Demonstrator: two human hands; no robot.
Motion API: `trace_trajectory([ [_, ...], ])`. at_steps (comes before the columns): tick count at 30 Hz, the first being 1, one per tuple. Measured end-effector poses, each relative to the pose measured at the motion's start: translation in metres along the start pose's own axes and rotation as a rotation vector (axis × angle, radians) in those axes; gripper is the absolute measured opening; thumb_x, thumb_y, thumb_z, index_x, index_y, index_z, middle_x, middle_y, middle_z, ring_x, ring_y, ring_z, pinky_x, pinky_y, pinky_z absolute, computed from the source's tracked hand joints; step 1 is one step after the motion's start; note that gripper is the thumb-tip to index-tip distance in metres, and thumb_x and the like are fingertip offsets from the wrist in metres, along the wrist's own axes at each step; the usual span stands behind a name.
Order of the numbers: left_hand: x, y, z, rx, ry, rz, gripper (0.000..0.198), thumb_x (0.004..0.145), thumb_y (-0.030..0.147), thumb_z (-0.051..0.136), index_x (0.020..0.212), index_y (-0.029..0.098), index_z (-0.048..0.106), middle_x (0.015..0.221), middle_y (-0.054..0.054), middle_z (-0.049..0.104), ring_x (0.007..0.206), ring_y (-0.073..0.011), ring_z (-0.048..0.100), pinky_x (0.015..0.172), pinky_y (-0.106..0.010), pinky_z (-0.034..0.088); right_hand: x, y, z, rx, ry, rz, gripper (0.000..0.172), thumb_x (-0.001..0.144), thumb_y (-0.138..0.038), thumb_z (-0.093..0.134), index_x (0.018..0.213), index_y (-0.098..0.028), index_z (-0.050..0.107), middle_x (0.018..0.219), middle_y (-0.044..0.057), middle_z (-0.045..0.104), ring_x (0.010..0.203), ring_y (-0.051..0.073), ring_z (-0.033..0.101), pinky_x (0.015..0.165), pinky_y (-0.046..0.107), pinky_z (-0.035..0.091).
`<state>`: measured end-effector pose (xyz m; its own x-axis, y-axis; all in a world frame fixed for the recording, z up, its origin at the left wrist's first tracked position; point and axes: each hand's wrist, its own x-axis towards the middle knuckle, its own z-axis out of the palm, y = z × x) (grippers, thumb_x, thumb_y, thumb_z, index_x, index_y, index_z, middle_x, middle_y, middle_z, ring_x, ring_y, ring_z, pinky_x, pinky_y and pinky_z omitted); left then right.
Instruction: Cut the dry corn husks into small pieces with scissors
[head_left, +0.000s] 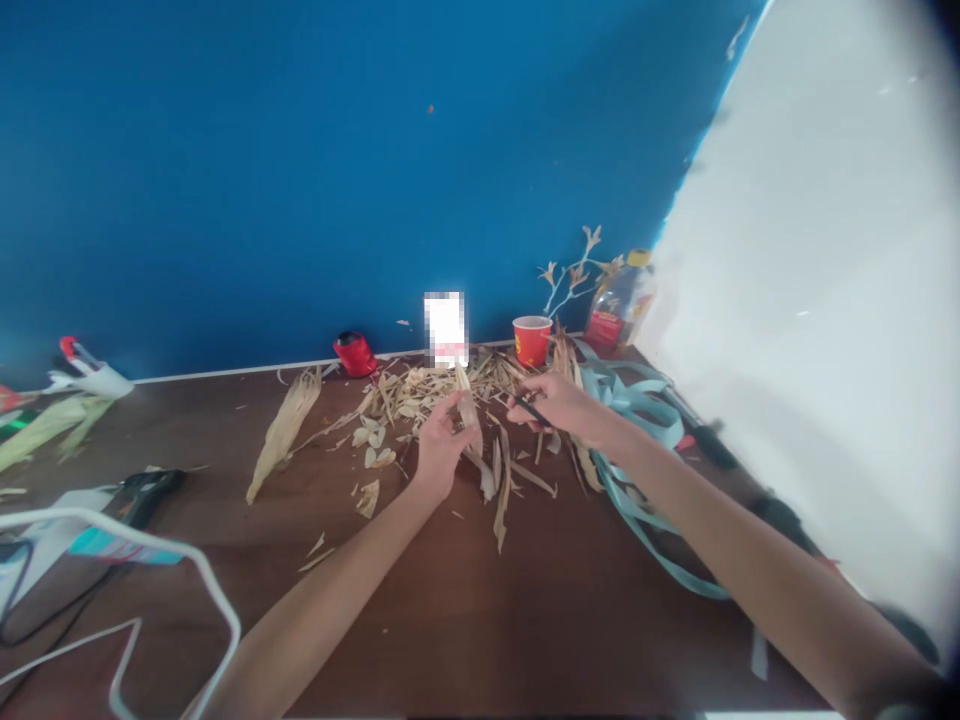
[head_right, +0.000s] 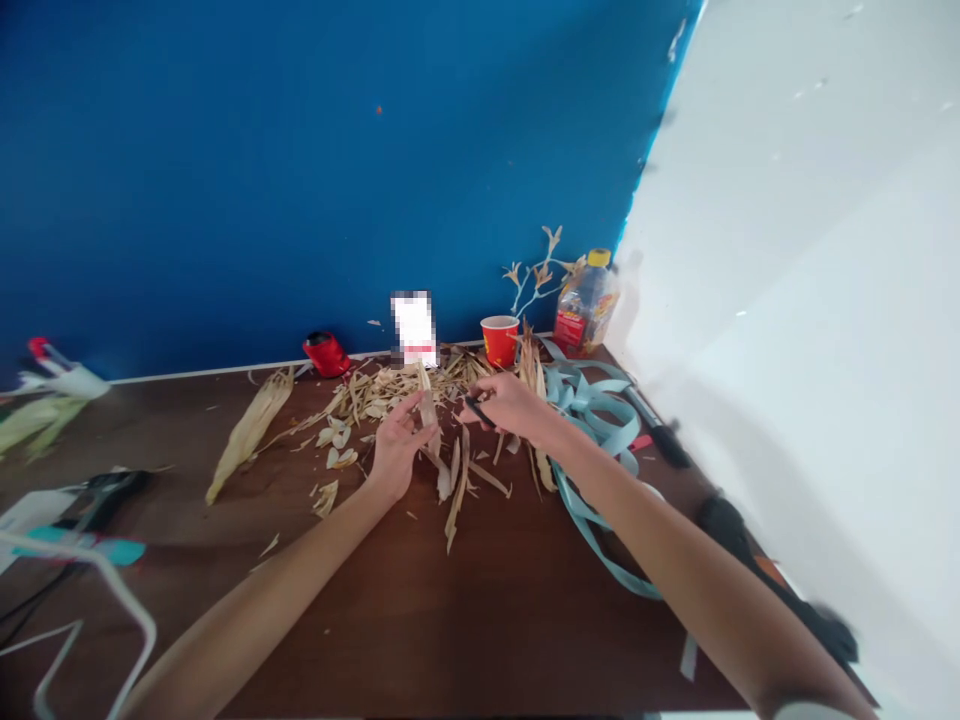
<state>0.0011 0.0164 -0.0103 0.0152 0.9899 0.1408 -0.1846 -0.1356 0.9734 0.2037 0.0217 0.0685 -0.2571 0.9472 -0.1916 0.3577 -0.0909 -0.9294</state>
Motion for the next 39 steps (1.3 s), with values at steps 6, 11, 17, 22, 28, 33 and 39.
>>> trace_trajectory([
  [6, -0.002, 0.004, 0.001, -0.025, -0.039, -0.003, 0.063, 0.065, 0.019, 0.073, 0.125, 0.021, 0.054, 0.120, -0.008, 0.061, 0.105, -0.0191, 0.057, 0.088, -0.032, 0.048, -0.010, -0.010, -0.034, -0.222, -0.315, 0.066, 0.033, 0.058, -0.045, 0.076, 0.075, -0.017, 0.070, 0.056, 0.001, 0.060, 0.050, 0.013, 0.051, 0.047, 0.024, 0.035],
  [11, -0.004, 0.006, 0.004, -0.048, -0.092, -0.017, 0.065, 0.064, 0.020, 0.074, 0.126, 0.022, 0.054, 0.125, -0.009, 0.058, 0.111, -0.0210, 0.054, 0.088, -0.033, 0.049, -0.010, -0.007, -0.039, -0.292, -0.420, 0.076, 0.035, 0.058, -0.049, 0.075, 0.076, -0.019, 0.070, 0.058, 0.001, 0.061, 0.050, 0.012, 0.049, 0.047, 0.024, 0.033],
  [17, -0.004, 0.008, 0.005, -0.035, -0.185, -0.017, 0.064, 0.064, 0.017, 0.073, 0.125, 0.021, 0.054, 0.125, -0.010, 0.058, 0.112, -0.0225, 0.054, 0.082, -0.031, 0.051, -0.009, -0.005, -0.032, -0.375, -0.488, 0.051, 0.037, 0.061, -0.052, 0.072, 0.080, -0.020, 0.071, 0.054, -0.001, 0.056, 0.050, 0.011, 0.046, 0.045, 0.023, 0.030],
  [22, -0.005, 0.008, 0.005, -0.025, -0.216, -0.048, 0.065, 0.064, 0.017, 0.073, 0.126, 0.022, 0.054, 0.122, -0.009, 0.059, 0.109, -0.0208, 0.056, 0.081, -0.029, 0.052, -0.008, -0.007, -0.030, -0.384, -0.516, 0.066, 0.038, 0.059, -0.051, 0.073, 0.081, -0.020, 0.071, 0.054, -0.002, 0.056, 0.051, 0.012, 0.048, 0.046, 0.023, 0.031],
  [28, -0.005, 0.007, 0.005, -0.025, -0.221, -0.055, 0.065, 0.064, 0.017, 0.073, 0.126, 0.023, 0.054, 0.121, -0.009, 0.060, 0.108, -0.0207, 0.056, 0.080, -0.029, 0.052, -0.009, -0.008, -0.030, -0.412, -0.496, 0.043, 0.036, 0.058, -0.047, 0.074, 0.080, -0.019, 0.073, 0.049, -0.002, 0.055, 0.047, 0.010, 0.045, 0.044, 0.022, 0.027],
  [33, -0.004, 0.005, 0.004, -0.045, -0.219, -0.058, 0.067, 0.065, 0.018, 0.074, 0.128, 0.021, 0.052, 0.115, -0.010, 0.062, 0.104, -0.0204, 0.057, 0.081, -0.030, 0.052, -0.009, -0.008, -0.029, -0.436, -0.461, 0.037, 0.034, 0.058, -0.045, 0.073, 0.080, -0.019, 0.073, 0.052, -0.001, 0.058, 0.046, 0.011, 0.046, 0.044, 0.023, 0.028],
  [39, -0.004, 0.002, 0.003, -0.040, -0.215, -0.059, 0.068, 0.064, 0.019, 0.074, 0.129, 0.021, 0.051, 0.111, -0.009, 0.062, 0.099, -0.0186, 0.059, 0.077, -0.028, 0.051, -0.006, -0.004, -0.026, -0.516, -0.400, -0.018, 0.016, 0.061, -0.033, 0.067, 0.069, -0.020, 0.072, 0.053, 0.000, 0.059, 0.046, 0.012, 0.048, 0.044, 0.023, 0.028],
])
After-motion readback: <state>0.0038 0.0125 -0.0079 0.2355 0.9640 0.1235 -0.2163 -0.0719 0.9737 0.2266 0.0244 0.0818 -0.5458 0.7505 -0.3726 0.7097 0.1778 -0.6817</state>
